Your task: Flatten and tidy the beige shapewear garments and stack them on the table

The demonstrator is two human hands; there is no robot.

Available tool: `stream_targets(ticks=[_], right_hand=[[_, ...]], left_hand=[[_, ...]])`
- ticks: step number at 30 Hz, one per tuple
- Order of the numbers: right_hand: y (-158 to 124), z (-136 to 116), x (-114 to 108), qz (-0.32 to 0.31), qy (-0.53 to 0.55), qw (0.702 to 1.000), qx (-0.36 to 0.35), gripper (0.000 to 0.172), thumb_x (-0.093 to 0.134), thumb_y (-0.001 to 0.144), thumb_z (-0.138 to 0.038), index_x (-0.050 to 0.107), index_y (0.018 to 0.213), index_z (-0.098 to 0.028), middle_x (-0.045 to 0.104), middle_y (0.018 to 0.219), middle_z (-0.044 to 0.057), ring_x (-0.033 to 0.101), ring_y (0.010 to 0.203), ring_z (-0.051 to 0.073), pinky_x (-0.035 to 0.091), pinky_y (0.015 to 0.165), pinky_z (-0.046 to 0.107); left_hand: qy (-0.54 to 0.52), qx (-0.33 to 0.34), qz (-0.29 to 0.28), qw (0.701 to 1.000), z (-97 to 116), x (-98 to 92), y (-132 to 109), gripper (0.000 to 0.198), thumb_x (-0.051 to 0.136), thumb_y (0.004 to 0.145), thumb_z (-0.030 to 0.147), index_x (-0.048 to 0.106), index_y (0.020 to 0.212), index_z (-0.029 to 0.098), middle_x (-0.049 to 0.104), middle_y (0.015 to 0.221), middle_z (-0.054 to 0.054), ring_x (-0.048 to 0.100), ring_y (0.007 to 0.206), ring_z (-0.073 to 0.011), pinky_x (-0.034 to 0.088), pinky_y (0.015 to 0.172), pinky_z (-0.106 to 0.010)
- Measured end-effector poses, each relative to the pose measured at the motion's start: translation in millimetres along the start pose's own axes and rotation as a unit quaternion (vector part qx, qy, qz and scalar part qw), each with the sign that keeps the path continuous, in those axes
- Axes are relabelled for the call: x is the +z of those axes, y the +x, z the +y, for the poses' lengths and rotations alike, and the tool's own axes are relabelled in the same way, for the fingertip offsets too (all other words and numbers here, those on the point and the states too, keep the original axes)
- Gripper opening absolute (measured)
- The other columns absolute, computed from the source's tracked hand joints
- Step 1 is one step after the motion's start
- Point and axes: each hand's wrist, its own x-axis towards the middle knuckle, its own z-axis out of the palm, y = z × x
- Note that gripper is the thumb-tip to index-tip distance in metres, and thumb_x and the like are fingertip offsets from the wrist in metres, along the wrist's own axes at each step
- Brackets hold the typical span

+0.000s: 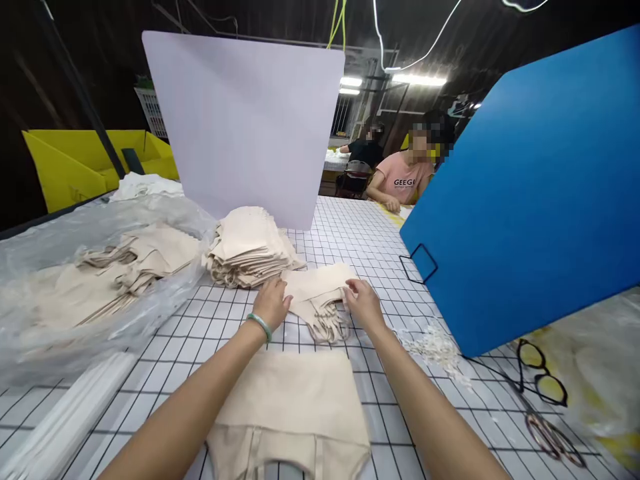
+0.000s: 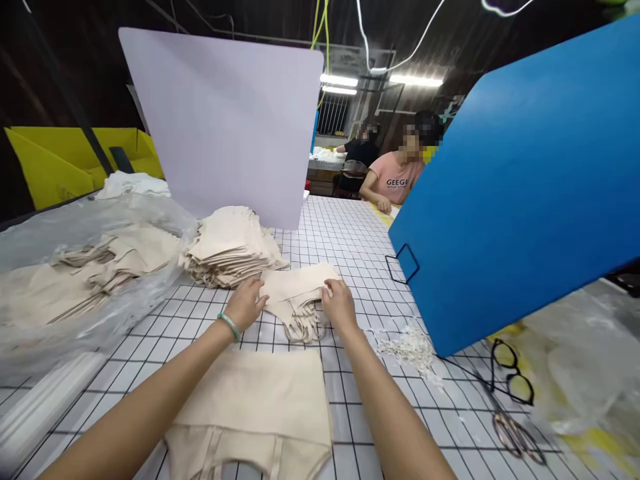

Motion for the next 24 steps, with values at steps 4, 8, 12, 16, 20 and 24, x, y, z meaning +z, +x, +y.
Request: stream_targets(ticks=[4, 8, 12, 16, 20, 24], right_hand=[[76, 32, 20, 0.011, -0.049, 0.996, 0.072, 0.022, 0.053, 0.085, -0.028, 0.067, 0.095, -0.015, 0.065, 0.1, 0.015, 0.06, 0.095, 0.028, 0.048, 0.084, 0.041], [90, 42, 34, -0.006, -0.074, 0.996, 0.057, 0.009, 0.055, 0.084, -0.023, 0.063, 0.081, -0.021, 0.063, 0.093, 0.01, 0.056, 0.094, 0.025, 0.042, 0.08, 0.036], [83, 40, 36, -0.015, -0.075, 0.997, 0.014, 0.013, 0.049, 0.09, -0.021, 0.061, 0.093, -0.022, 0.064, 0.099, 0.009, 0.054, 0.099, 0.024, 0.039, 0.084, 0.034], [91, 43, 33, -0.024, -0.073, 0.995, 0.056, 0.012, 0.053, 0.088, -0.025, 0.06, 0.097, -0.02, 0.063, 0.088, 0.008, 0.055, 0.083, 0.023, 0.04, 0.072, 0.033], [96, 40, 28, -0.016, -0.064, 0.996, 0.058, 0.004, 0.059, 0.08, -0.019, 0.058, 0.077, -0.02, 0.061, 0.083, 0.009, 0.056, 0.083, 0.024, 0.042, 0.074, 0.035], [83, 13, 17, -0.012, -0.019, 0.999, -0.03, 0.01, 0.051, 0.084, -0.015, 0.058, 0.083, -0.021, 0.064, 0.093, 0.01, 0.057, 0.094, 0.025, 0.044, 0.085, 0.038]], left_hand=[[-0.008, 0.053, -0.047, 0.997, 15, 16.3, 26, 0.027, 0.059, 0.092, 0.024, 0.065, 0.117, 0.015, 0.064, 0.13, -0.014, 0.058, 0.123, -0.0304, 0.051, 0.104, -0.047], [-0.04, 0.096, -0.077, 0.992, 15, 27.6, 29, 0.029, 0.059, 0.092, 0.025, 0.065, 0.119, 0.015, 0.062, 0.132, -0.015, 0.056, 0.127, -0.0303, 0.05, 0.106, -0.048], [-0.08, 0.124, -0.056, 0.987, 13, 33.2, 44, 0.029, 0.061, 0.091, 0.023, 0.064, 0.118, 0.015, 0.06, 0.135, -0.015, 0.054, 0.13, -0.0305, 0.047, 0.11, -0.049], [-0.118, 0.128, -0.046, 0.984, 23, 29.0, 65, 0.03, 0.064, 0.089, 0.023, 0.063, 0.119, 0.016, 0.061, 0.134, -0.014, 0.054, 0.13, -0.0296, 0.045, 0.112, -0.049], [-0.123, 0.13, -0.079, 0.981, 23, 19.8, 68, 0.031, 0.065, 0.089, 0.025, 0.064, 0.119, 0.016, 0.063, 0.13, -0.013, 0.056, 0.127, -0.0292, 0.045, 0.112, -0.048], [-0.12, 0.119, -0.082, 0.982, 13, 13.3, 64, 0.042, 0.065, 0.088, 0.025, 0.059, 0.127, 0.015, 0.059, 0.137, -0.016, 0.051, 0.134, -0.0302, 0.04, 0.115, -0.048]])
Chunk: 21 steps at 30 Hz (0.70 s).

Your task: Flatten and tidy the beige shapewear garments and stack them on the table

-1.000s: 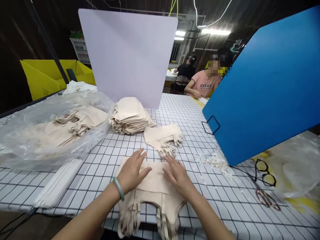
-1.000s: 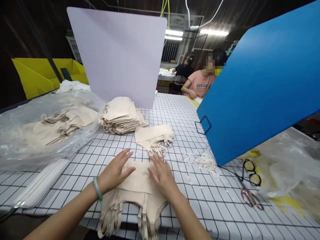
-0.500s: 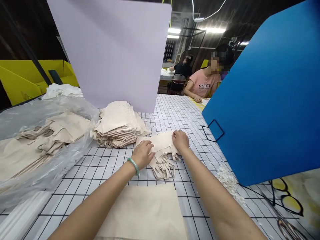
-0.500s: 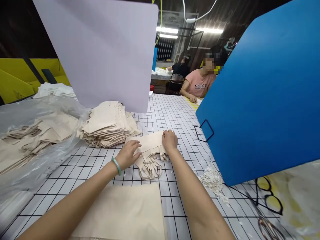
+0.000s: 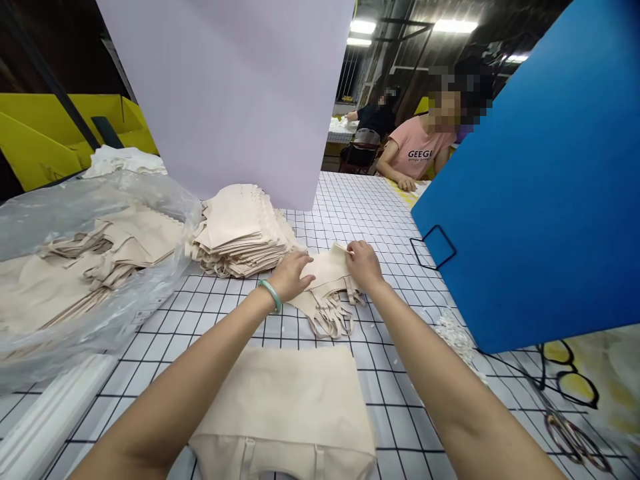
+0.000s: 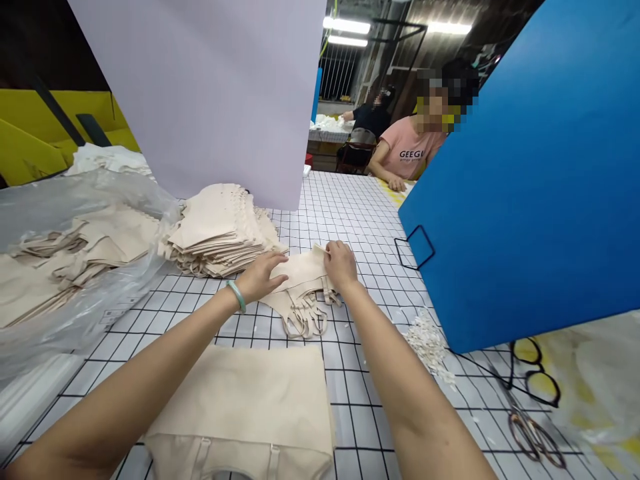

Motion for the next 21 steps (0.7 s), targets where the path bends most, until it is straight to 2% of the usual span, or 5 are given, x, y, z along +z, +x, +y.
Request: stream_targets(ticks=[5, 9, 12, 16, 21], right_hand=[[-16, -63, -47, -0.011, 0.135, 0.984, -0.116, 0.015, 0.052, 0.089, -0.022, 0.062, 0.1, -0.024, 0.068, 0.099, 0.003, 0.062, 0.091, 0.019, 0.05, 0.083, 0.034], [-14, -101, -100, 0.031, 0.233, 0.953, -0.191, 0.011, 0.058, 0.088, -0.028, 0.066, 0.094, -0.023, 0.068, 0.093, 0.002, 0.062, 0.085, 0.017, 0.049, 0.076, 0.032], [-4, -100, -115, 0.076, 0.179, 0.971, -0.138, 0.012, 0.059, 0.088, -0.031, 0.067, 0.093, -0.022, 0.069, 0.088, 0.001, 0.061, 0.081, 0.017, 0.048, 0.076, 0.032], [1, -70, -85, -0.023, 0.04, 0.997, 0.059, 0.015, 0.061, 0.089, -0.03, 0.071, 0.09, -0.019, 0.073, 0.089, 0.004, 0.065, 0.087, 0.019, 0.048, 0.079, 0.031], [-20, -31, -22, -0.093, -0.015, 0.987, 0.132, 0.028, 0.063, 0.095, -0.036, 0.066, 0.113, -0.016, 0.068, 0.112, 0.008, 0.066, 0.095, 0.02, 0.057, 0.083, 0.037]], left_hand=[[-0.006, 0.051, 0.09, 0.995, 17, -30.8, 21, 0.072, 0.07, 0.08, 0.022, 0.041, 0.146, 0.018, 0.045, 0.153, -0.014, 0.034, 0.146, -0.031, 0.031, 0.12, -0.053], [0.003, -0.008, -0.039, 0.999, 32, -71.2, 32, 0.023, 0.064, 0.079, 0.022, 0.068, 0.101, 0.019, 0.071, 0.108, -0.007, 0.064, 0.109, -0.0278, 0.052, 0.093, -0.04], [0.043, -0.092, -0.086, 0.991, 29, -85.3, 23, 0.011, 0.062, 0.081, 0.022, 0.068, 0.089, 0.019, 0.073, 0.095, -0.005, 0.067, 0.091, -0.0223, 0.052, 0.08, -0.031], [0.088, -0.151, -0.073, 0.982, 16, -69.1, 4, 0.011, 0.062, 0.079, 0.017, 0.069, 0.088, 0.017, 0.073, 0.097, -0.009, 0.068, 0.092, -0.0233, 0.051, 0.08, -0.029], [0.108, -0.205, -0.078, 0.97, -8, -39.3, -9, 0.011, 0.065, 0.078, 0.018, 0.071, 0.088, 0.018, 0.075, 0.095, -0.01, 0.069, 0.088, -0.0236, 0.052, 0.077, -0.029]])
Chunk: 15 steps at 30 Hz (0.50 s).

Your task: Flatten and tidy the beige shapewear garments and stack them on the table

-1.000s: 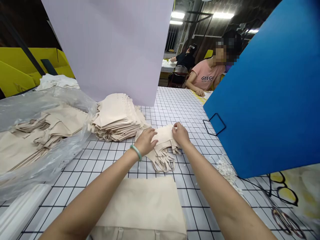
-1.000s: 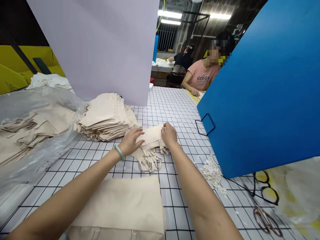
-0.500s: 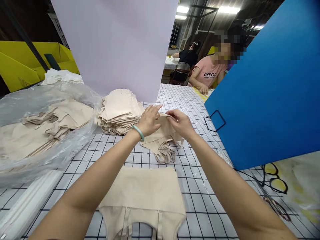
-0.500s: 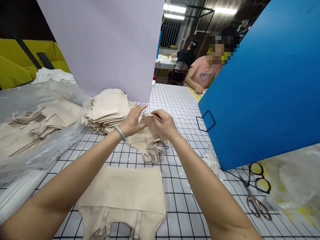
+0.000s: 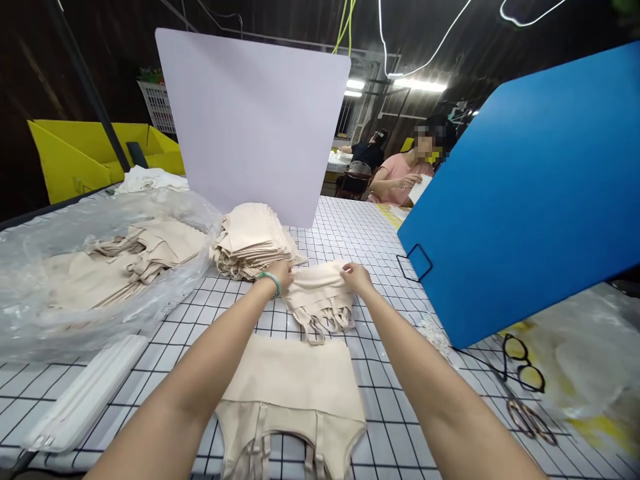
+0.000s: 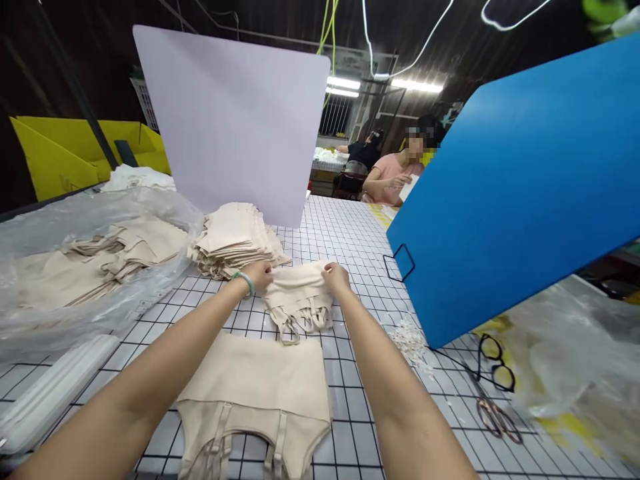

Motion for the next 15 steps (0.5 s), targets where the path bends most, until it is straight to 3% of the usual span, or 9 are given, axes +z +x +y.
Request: stream_targets(ticks=[3, 6, 11, 15], right_hand=[[0, 16, 22, -0.002, -0.013, 1.0, -0.012, 0.031, 0.06, 0.096, -0.037, 0.062, 0.12, -0.018, 0.063, 0.123, 0.008, 0.063, 0.104, 0.02, 0.055, 0.09, 0.041], [7, 24, 29, 0.012, -0.014, 0.999, -0.03, 0.011, 0.062, 0.091, -0.028, 0.068, 0.092, -0.018, 0.065, 0.109, 0.008, 0.06, 0.101, 0.019, 0.05, 0.088, 0.035], [19, 21, 29, 0.01, 0.004, 1.0, -0.009, 0.008, 0.067, 0.073, -0.02, 0.061, 0.067, -0.019, 0.063, 0.082, 0.005, 0.057, 0.08, 0.019, 0.044, 0.071, 0.03], [9, 9, 17, 0.015, 0.05, 0.997, -0.053, 0.008, 0.062, 0.072, -0.017, 0.057, 0.066, -0.021, 0.063, 0.083, 0.003, 0.056, 0.086, 0.019, 0.043, 0.076, 0.031]], left_hand=[[0.011, -0.01, 0.011, 1.0, -12, 8.3, 2, 0.016, 0.063, 0.079, 0.018, 0.07, 0.093, 0.019, 0.075, 0.101, -0.01, 0.069, 0.094, -0.0246, 0.052, 0.08, -0.031], [0.021, 0.0, 0.02, 1.0, -15, 13.1, 2, 0.018, 0.059, 0.083, 0.017, 0.069, 0.097, 0.019, 0.074, 0.105, -0.012, 0.068, 0.099, -0.0264, 0.052, 0.083, -0.034], [0.036, 0.045, 0.032, 0.998, -5, 27.8, 0, 0.02, 0.058, 0.084, 0.011, 0.069, 0.099, 0.017, 0.071, 0.109, -0.014, 0.067, 0.105, -0.0286, 0.052, 0.092, -0.039], [0.026, 0.093, 0.058, 0.994, 2, 31.6, -3, 0.025, 0.058, 0.085, 0.01, 0.067, 0.108, 0.015, 0.067, 0.119, -0.016, 0.06, 0.118, -0.0309, 0.049, 0.1, -0.043]])
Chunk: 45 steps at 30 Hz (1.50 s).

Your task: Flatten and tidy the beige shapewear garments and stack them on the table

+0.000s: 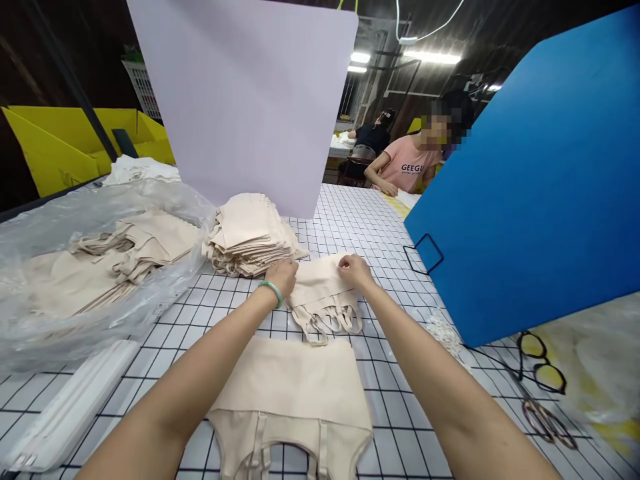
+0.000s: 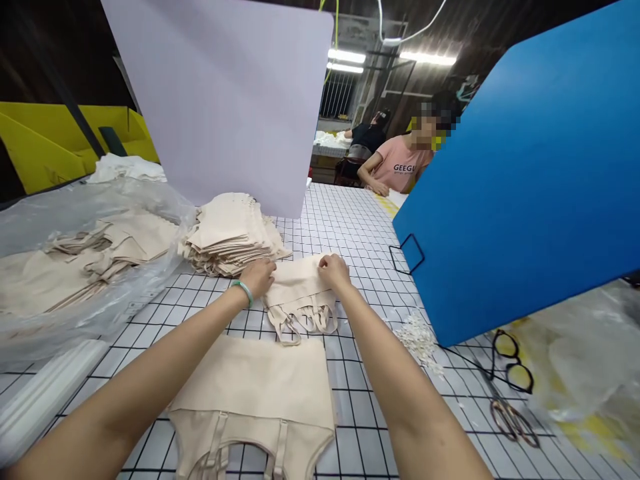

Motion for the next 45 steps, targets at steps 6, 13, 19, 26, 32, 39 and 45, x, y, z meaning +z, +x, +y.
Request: stream_targets(ticks=[6, 13, 19, 26, 32, 39, 45], right_hand=[[-16, -45, -37, -0.03, 0.119, 0.988, -0.091, 0.012, 0.058, 0.085, -0.034, 0.057, 0.085, -0.022, 0.062, 0.08, -0.001, 0.058, 0.077, 0.015, 0.049, 0.073, 0.03], [-31, -100, -133, -0.005, 0.333, 0.907, -0.258, 0.035, 0.078, 0.078, -0.03, 0.067, 0.11, -0.022, 0.065, 0.086, -0.002, 0.062, 0.083, 0.013, 0.053, 0.08, 0.032], [-81, -103, -193, 0.128, 0.322, 0.905, -0.248, 0.023, 0.088, 0.07, -0.023, 0.075, 0.089, -0.02, 0.071, 0.088, 0.001, 0.065, 0.081, 0.013, 0.052, 0.088, 0.039], [-183, -108, -195, 0.195, 0.356, 0.885, -0.228, 0.015, 0.079, 0.081, -0.035, 0.073, 0.096, -0.036, 0.072, 0.092, -0.005, 0.07, 0.098, 0.02, 0.05, 0.087, 0.052], [-269, -74, -137, 0.13, 0.402, 0.906, -0.013, 0.026, 0.085, 0.069, -0.047, 0.073, 0.089, -0.035, 0.071, 0.088, 0.002, 0.07, 0.091, 0.026, 0.061, 0.078, 0.049], [-282, -20, -26, -0.013, 0.399, 0.901, 0.171, 0.054, 0.082, 0.061, -0.058, 0.06, 0.097, -0.023, 0.067, 0.076, 0.001, 0.063, 0.065, 0.017, 0.052, 0.053, 0.028], [-289, -22, -27, 0.014, 0.332, 0.933, 0.138, 0.049, 0.077, 0.07, -0.053, 0.061, 0.106, -0.025, 0.062, 0.087, 0.002, 0.059, 0.066, 0.015, 0.047, 0.053, 0.025]], left_hand=[[-0.096, 0.108, 0.051, 0.988, 26, -35.6, 23, 0.067, 0.073, 0.079, 0.026, 0.048, 0.141, 0.02, 0.052, 0.145, -0.013, 0.045, 0.137, -0.0285, 0.041, 0.113, -0.045], [-0.18, 0.027, -0.114, 0.977, 18, -89.1, 15, 0.015, 0.075, 0.067, 0.021, 0.072, 0.081, 0.018, 0.07, 0.078, -0.005, 0.066, 0.075, -0.0244, 0.053, 0.072, -0.037], [-0.397, 0.07, 0.015, 0.915, -1, -129.8, -51, 0.011, 0.073, 0.072, 0.02, 0.065, 0.076, 0.014, 0.061, 0.073, 0.0, 0.062, 0.074, -0.0148, 0.05, 0.068, -0.027], [-0.506, -0.01, 0.16, 0.847, 19, -166.9, -155, 0.018, 0.075, 0.075, 0.016, 0.065, 0.089, 0.014, 0.062, 0.084, 0.001, 0.067, 0.092, -0.0184, 0.053, 0.074, -0.028], [-0.58, -0.099, 0.066, 0.806, 0, -115.8, -236, 0.032, 0.084, 0.067, 0.04, 0.066, 0.082, 0.018, 0.068, 0.079, -0.002, 0.065, 0.075, -0.0173, 0.055, 0.064, -0.029], [-0.549, -0.27, 0.02, 0.791, -32, -25.1, -235, 0.038, 0.086, 0.054, 0.034, 0.066, 0.08, 0.014, 0.066, 0.066, 0.0, 0.055, 0.055, -0.0105, 0.043, 0.049, -0.022], [-0.537, -0.254, 0.031, 0.803, -35, -32.1, -231, 0.035, 0.083, 0.056, 0.037, 0.065, 0.077, 0.015, 0.063, 0.065, 0.001, 0.055, 0.056, -0.0104, 0.044, 0.052, -0.023]])
